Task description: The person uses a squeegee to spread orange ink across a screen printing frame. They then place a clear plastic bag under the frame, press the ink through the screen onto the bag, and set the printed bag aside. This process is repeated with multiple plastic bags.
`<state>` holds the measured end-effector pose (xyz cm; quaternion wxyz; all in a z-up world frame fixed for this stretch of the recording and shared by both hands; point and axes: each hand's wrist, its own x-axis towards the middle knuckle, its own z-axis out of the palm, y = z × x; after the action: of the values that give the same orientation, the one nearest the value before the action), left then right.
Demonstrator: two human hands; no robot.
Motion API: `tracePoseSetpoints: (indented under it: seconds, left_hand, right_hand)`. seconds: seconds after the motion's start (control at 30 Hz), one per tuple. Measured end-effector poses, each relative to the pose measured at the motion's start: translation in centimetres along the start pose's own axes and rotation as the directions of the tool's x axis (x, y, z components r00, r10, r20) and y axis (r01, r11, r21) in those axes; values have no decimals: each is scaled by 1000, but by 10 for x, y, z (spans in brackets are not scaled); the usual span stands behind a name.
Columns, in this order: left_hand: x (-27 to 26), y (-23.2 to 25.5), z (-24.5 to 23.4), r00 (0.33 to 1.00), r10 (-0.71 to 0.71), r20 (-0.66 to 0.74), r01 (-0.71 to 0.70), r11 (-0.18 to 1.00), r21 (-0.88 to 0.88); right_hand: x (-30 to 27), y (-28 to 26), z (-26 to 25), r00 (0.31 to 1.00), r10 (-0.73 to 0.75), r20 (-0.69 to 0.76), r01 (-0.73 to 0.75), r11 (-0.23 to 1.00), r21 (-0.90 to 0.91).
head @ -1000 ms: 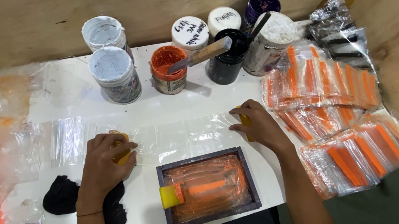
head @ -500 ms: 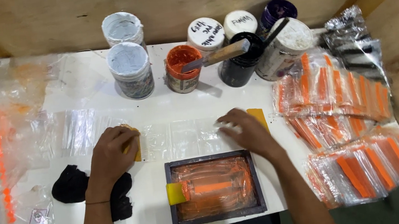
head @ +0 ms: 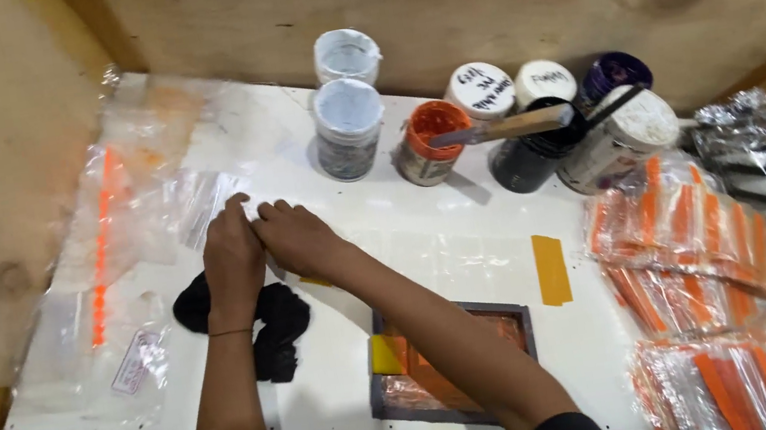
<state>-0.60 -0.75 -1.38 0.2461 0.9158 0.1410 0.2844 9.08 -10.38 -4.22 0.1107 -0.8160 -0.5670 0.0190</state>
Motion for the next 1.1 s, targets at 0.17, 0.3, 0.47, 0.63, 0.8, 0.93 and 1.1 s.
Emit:
tracePoseSetpoints:
  seconds: [0.17, 0.3, 0.47, 0.63, 0.8, 0.93, 1.1]
  left_hand:
    - [8, -10, -9, 979, -85, -184, 82, 996, -24]
    - [8, 0, -15, 972, -65, -226, 73, 997, 28]
    - [13, 10, -9, 973, 116, -201, -102, 992, 77]
    - [-1, 32, 14, 945, 327, 19, -326, 944, -45]
    - [-10, 51, 21, 869, 435, 235, -387, 894, -223]
    - [-11, 60, 14, 846, 397, 354, -332, 914, -233]
    - [-6, 68, 6, 811, 299, 504, -241, 954, -178]
  right_hand:
    - [18, -24, -23, 1000, -24, 17, 22, 996, 87]
    - [6, -33, -51, 997, 10, 71, -27, 970, 243]
    - [-28, -7, -78, 991, 128, -23, -118, 956, 270]
    - [-118, 34, -123, 939, 322, -122, -268, 905, 330]
    - [-229, 80, -148, 830, 556, -27, -511, 780, 360]
    - [-296, 95, -147, 742, 669, 45, -626, 667, 404]
    - [-338, 120, -116, 688, 726, 4, -658, 621, 426]
